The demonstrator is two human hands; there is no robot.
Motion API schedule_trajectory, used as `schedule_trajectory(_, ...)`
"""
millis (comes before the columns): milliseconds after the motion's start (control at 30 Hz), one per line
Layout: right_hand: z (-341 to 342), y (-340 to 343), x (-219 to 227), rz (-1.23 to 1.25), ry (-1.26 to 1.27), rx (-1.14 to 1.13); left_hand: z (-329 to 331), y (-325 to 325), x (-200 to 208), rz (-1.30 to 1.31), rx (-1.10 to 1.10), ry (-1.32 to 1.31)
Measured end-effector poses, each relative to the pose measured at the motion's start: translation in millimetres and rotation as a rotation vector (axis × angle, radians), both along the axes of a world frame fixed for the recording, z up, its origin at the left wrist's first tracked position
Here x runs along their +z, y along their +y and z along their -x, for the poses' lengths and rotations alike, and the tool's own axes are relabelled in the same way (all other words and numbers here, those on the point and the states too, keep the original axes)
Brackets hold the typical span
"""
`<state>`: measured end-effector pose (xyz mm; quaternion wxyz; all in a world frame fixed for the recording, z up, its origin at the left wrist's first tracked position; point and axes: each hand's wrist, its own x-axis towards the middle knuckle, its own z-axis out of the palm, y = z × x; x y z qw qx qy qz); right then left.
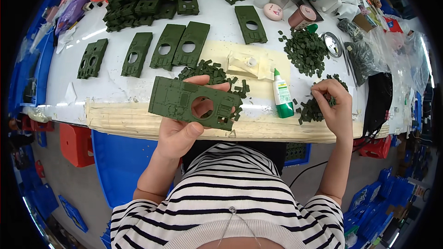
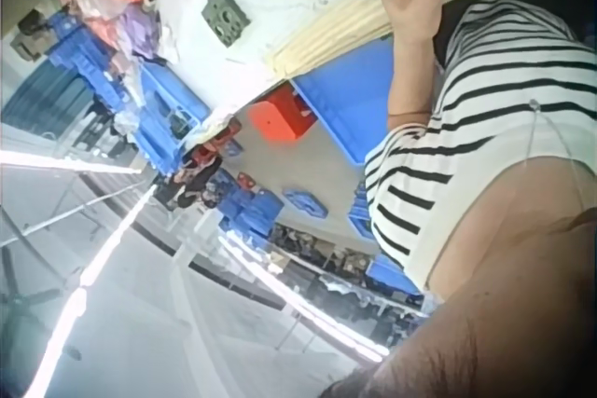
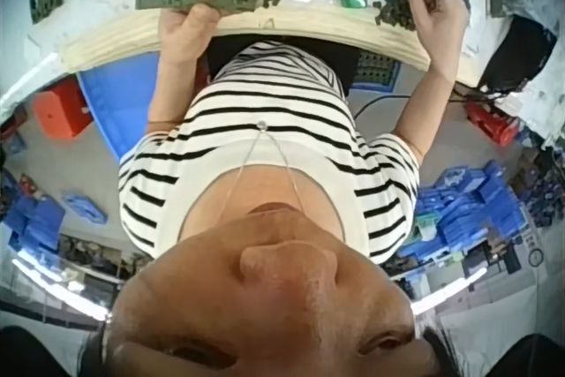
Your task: The recorder is assembling small plastic toy tanks by gluing various green components onto the main chassis.
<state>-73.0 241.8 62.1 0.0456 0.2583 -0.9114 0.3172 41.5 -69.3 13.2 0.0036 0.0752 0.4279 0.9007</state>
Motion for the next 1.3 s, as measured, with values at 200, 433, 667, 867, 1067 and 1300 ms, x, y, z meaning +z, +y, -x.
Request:
schedule_trajectory(200, -14, -9, -9, 0.285, -0.019, -0.188, 1, -1, 2, 0.016, 0.006, 0.028)
schedule_trajectory(433, -48, -79, 19, 0.605, -0.368, 0.032, 8, 4, 5, 0.073, 0.006, 0.077)
schedule_trajectory(667, -34, -100, 33, 0.479, -0.540, 0.269, 6, 5, 9, 0.088, -0.019, 0.085)
schedule_trajectory(867, -24, -109, 34, 0.376, -0.410, 0.394, 7, 2, 16, 0.120, -0.046, 0.018)
schedule_trajectory(1067, -23, -119, 33, 0.360, -0.495, 0.412, 5, 1, 19, 0.106, -0.051, -0.012)
schedule_trajectory(1300, -27, -126, 34, 0.315, -0.508, 0.407, 3, -1, 18, 0.140, -0.047, -0.029)
